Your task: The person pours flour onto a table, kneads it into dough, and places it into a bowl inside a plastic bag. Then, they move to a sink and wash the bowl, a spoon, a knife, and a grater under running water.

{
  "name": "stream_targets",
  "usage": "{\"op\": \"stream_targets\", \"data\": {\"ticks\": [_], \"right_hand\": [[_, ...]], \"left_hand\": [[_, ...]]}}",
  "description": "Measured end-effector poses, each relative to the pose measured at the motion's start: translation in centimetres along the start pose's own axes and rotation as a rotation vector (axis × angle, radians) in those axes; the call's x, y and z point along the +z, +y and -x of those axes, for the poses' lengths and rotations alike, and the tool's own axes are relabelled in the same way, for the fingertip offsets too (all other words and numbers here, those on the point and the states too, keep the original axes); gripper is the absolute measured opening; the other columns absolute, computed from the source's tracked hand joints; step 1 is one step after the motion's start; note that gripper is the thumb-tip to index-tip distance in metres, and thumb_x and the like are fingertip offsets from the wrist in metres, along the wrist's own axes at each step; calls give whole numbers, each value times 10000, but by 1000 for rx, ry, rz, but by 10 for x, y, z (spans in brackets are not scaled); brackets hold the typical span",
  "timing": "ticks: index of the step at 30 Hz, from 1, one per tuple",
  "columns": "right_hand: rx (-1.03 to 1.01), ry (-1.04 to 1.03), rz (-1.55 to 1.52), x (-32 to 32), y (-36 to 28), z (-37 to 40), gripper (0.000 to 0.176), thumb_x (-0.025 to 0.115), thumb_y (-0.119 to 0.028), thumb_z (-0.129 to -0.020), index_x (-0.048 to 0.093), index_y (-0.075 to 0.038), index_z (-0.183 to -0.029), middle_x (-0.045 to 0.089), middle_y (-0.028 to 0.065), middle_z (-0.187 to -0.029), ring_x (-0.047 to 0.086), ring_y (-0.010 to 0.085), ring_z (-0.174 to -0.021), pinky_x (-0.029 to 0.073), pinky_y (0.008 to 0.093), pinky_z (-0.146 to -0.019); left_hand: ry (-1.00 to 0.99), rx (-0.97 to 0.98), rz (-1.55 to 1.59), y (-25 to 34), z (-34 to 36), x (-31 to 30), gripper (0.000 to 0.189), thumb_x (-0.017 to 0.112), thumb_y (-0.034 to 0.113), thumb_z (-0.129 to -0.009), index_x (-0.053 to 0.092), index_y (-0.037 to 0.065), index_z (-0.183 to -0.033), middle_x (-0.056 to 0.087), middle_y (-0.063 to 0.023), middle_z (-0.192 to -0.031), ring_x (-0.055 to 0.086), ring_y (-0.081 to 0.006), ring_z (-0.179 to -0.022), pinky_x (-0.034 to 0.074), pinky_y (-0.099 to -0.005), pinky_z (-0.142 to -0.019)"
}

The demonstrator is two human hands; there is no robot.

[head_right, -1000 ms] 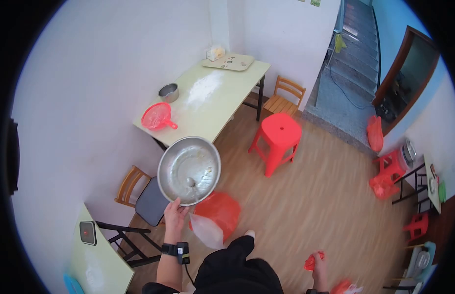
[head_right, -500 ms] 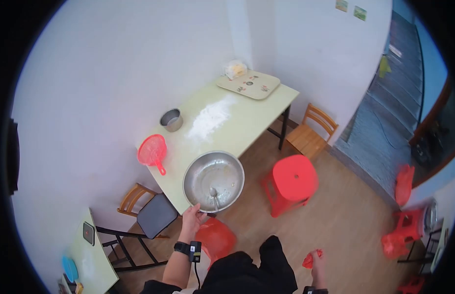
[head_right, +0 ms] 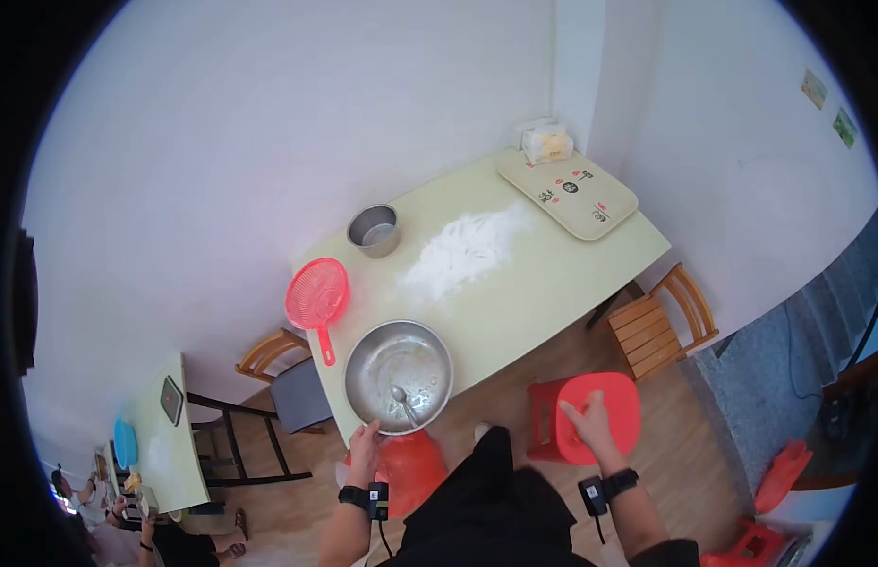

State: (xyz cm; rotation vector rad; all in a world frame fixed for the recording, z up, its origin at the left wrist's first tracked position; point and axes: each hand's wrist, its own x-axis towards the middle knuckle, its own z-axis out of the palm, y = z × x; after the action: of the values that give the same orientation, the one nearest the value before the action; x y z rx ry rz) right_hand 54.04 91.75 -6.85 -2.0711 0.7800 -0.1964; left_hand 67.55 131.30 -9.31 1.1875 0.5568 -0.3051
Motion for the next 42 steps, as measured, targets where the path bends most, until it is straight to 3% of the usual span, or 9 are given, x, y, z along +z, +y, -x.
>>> {"op": "stream_targets", "data": {"ticks": [5,7,10,11,14,17,24,29,42], "right_hand": [[-224,-250,-186,49,-54,-64,429,679,-316,-703,400,-27,-855,487,73,-761,491,140,-685,429,275,-610],[-234,-416,-232,56,-106,-73,424,663,-307,-723,407,-19,-900,509,84,-827,508,133,-766,442,265,-663],[-312,-579,-401,87,-164,-73,408,561,-270,-815,358,-21,-1065,500,111,-971,526,153,-863,464,280,-705],[-239,-743,-635,98,-188,-68,399,537,-261,-830,354,-24,-1094,474,114,-1023,510,154,-895,452,274,-735],[-624,-947,-511,142,-219,-69,464,446,-245,-867,255,-46,-1241,382,133,-1175,372,197,-1109,297,329,-936],[-504,-1169,-609,159,-229,-87,481,411,-246,-871,242,-31,-1267,349,141,-1241,322,247,-1175,234,341,-979],[-559,-327,-33,147,-126,-347,431,450,-212,-847,348,7,-1204,344,202,-1261,327,304,-1184,247,344,-991],[-769,-87,393,122,-95,-457,494,494,-233,-818,330,38,-1198,343,221,-1256,293,343,-1194,225,400,-995],[-874,-520,70,212,-164,-380,508,486,-231,-824,292,22,-1219,329,192,-1271,289,313,-1207,229,400,-993]], "left_hand": [[52,-27,-139,-1,-8,-6,205,618,178,-769,495,21,-814,549,-86,-794,555,-163,-725,507,-345,-664],[386,559,-836,20,3,5,316,603,205,-787,460,7,-989,489,-113,-1015,527,-198,-870,473,-373,-742],[184,677,-544,64,27,49,363,562,223,-817,421,7,-1071,446,-116,-1073,499,-221,-943,446,-364,-783],[182,670,-533,77,36,71,363,562,223,-817,421,7,-1071,446,-116,-1073,499,-221,-943,446,-364,-783],[-327,-30,290,94,35,130,334,511,85,-823,411,19,-1134,471,-108,-1097,509,-204,-966,466,-304,-755],[-181,248,-29,70,-7,128,321,509,53,-813,425,16,-1120,517,-93,-1027,544,-179,-887,482,-298,-718],[341,291,116,72,25,73,287,544,143,-802,461,82,-1070,529,-61,-978,521,-158,-879,463,-283,-637],[674,143,59,75,55,80,273,535,145,-808,465,68,-1060,534,-75,-980,548,-183,-830,474,-279,-604],[617,197,-16,85,29,119,250,504,116,-800,477,30,-1033,555,-90,-933,561,-182,-797,490,-280,-593]]}}
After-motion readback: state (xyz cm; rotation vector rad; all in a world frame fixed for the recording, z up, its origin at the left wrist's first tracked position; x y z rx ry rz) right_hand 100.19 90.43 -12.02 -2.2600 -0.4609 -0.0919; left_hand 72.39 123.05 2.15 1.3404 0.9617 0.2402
